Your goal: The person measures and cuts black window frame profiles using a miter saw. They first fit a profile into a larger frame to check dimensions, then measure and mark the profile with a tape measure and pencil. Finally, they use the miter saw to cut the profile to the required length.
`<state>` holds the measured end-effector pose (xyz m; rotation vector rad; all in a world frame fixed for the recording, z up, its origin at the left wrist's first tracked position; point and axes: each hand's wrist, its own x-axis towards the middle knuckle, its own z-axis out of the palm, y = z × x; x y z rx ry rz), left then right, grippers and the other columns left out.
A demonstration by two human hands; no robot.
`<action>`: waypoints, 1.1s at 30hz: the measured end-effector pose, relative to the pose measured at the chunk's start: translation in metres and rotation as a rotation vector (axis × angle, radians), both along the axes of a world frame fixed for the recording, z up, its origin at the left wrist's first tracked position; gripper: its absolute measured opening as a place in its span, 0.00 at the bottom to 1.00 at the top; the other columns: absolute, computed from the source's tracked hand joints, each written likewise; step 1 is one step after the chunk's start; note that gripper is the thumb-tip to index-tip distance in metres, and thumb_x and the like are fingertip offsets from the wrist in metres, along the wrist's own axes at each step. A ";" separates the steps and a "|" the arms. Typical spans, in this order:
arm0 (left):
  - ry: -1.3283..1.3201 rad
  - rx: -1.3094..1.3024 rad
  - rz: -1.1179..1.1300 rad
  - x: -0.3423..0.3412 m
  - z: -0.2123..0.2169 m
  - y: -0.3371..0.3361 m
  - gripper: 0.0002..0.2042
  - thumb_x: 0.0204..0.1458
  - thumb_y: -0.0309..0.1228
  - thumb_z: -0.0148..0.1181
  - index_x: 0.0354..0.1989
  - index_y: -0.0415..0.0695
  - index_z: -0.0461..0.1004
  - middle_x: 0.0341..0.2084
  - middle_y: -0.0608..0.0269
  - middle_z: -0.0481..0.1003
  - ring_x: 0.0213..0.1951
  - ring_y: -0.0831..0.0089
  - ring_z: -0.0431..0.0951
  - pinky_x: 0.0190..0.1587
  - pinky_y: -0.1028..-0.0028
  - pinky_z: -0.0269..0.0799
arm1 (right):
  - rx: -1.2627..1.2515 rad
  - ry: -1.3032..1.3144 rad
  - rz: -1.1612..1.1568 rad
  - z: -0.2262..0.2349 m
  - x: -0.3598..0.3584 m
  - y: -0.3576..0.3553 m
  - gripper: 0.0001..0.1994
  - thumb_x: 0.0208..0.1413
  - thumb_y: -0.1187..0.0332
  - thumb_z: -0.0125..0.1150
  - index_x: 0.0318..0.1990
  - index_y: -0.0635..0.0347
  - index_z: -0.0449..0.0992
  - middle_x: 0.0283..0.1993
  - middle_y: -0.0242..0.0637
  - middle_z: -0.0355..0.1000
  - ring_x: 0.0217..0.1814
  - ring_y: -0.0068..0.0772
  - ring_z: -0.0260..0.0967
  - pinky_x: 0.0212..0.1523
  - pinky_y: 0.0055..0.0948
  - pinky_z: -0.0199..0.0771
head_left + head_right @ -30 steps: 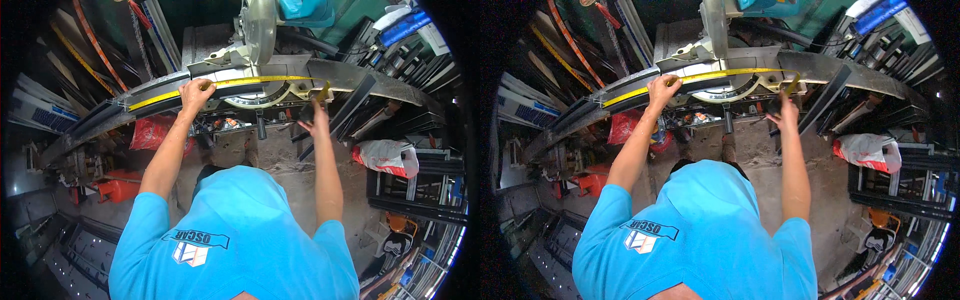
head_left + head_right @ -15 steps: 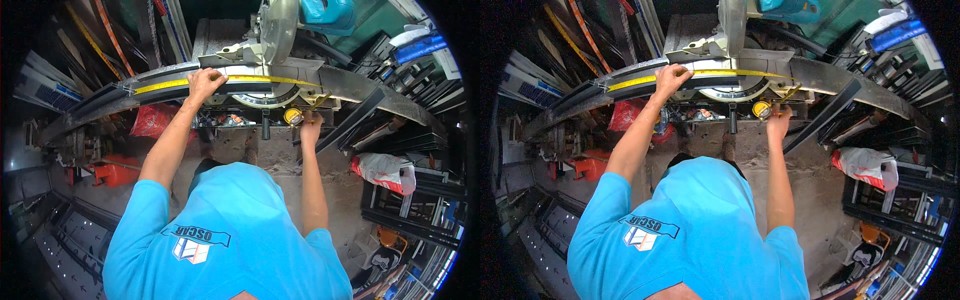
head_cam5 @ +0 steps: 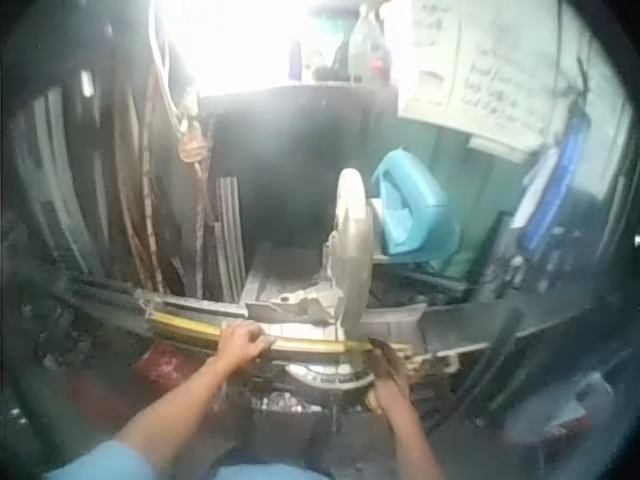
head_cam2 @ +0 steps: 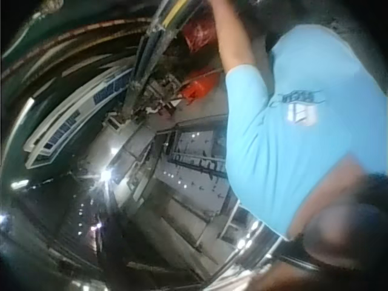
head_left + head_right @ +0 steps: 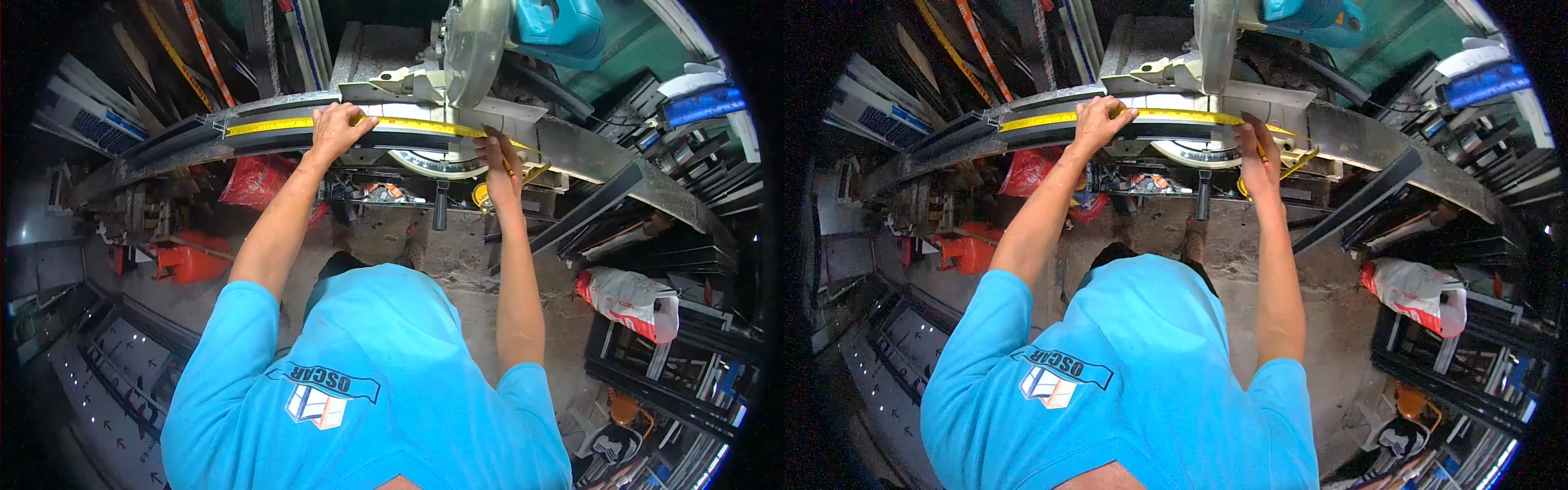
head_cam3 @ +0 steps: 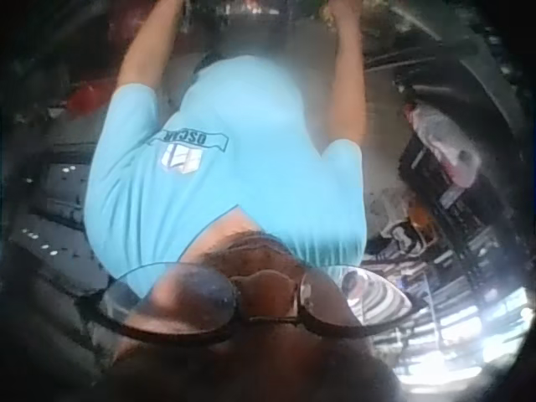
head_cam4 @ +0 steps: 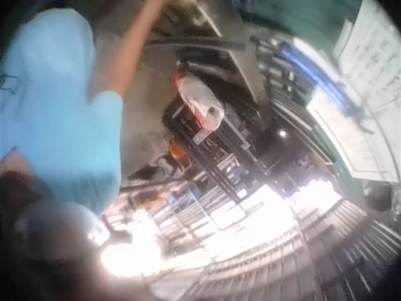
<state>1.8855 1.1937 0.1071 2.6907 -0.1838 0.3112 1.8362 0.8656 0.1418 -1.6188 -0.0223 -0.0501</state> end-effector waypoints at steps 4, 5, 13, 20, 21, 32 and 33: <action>0.023 0.033 0.000 0.000 0.003 0.013 0.21 0.50 0.56 0.63 0.30 0.50 0.84 0.28 0.67 0.79 0.37 0.66 0.75 0.44 0.62 0.58 | 0.074 -0.002 0.068 -0.008 0.012 0.013 0.22 0.70 0.54 0.51 0.57 0.65 0.74 0.43 0.35 0.76 0.42 0.21 0.68 0.47 0.24 0.69; 0.026 0.041 0.001 0.000 0.003 0.014 0.21 0.50 0.56 0.63 0.30 0.50 0.84 0.28 0.67 0.79 0.37 0.66 0.75 0.44 0.62 0.58 | 0.104 -0.015 0.089 -0.011 0.015 0.015 0.22 0.69 0.54 0.52 0.56 0.64 0.74 0.44 0.36 0.77 0.42 0.22 0.68 0.47 0.24 0.69; -0.059 -0.021 0.036 -0.003 -0.002 0.007 0.21 0.49 0.57 0.64 0.28 0.49 0.84 0.25 0.67 0.78 0.35 0.65 0.76 0.43 0.61 0.58 | -0.104 -0.162 0.165 -0.022 0.046 0.009 0.10 0.63 0.67 0.58 0.44 0.63 0.77 0.38 0.35 0.78 0.38 0.22 0.71 0.40 0.24 0.70; -0.080 -0.014 0.039 -0.003 -0.004 0.009 0.21 0.49 0.56 0.64 0.28 0.49 0.84 0.25 0.67 0.77 0.34 0.66 0.76 0.42 0.62 0.58 | -0.266 -0.298 0.253 -0.037 0.058 0.009 0.05 0.59 0.73 0.62 0.38 0.64 0.74 0.33 0.30 0.74 0.38 0.21 0.72 0.40 0.22 0.72; -0.080 -0.016 0.039 -0.003 -0.004 0.010 0.21 0.49 0.56 0.64 0.28 0.49 0.84 0.24 0.67 0.77 0.34 0.66 0.76 0.42 0.62 0.58 | -0.364 -0.404 0.253 -0.037 0.060 0.009 0.05 0.58 0.73 0.63 0.37 0.64 0.74 0.32 0.30 0.73 0.36 0.20 0.70 0.39 0.22 0.70; -0.098 -0.007 0.027 -0.003 -0.002 0.009 0.20 0.49 0.55 0.65 0.27 0.48 0.84 0.24 0.68 0.78 0.34 0.67 0.76 0.43 0.64 0.58 | -0.723 -0.662 0.236 -0.047 0.063 0.007 0.08 0.54 0.74 0.61 0.28 0.63 0.67 0.27 0.34 0.67 0.29 0.27 0.64 0.31 0.31 0.65; -0.095 -0.007 0.029 -0.003 -0.003 0.009 0.20 0.49 0.55 0.65 0.27 0.48 0.83 0.24 0.68 0.78 0.34 0.67 0.76 0.43 0.64 0.59 | -0.510 -0.512 0.233 -0.042 0.058 0.012 0.08 0.51 0.73 0.61 0.26 0.62 0.66 0.26 0.37 0.66 0.27 0.36 0.65 0.29 0.36 0.64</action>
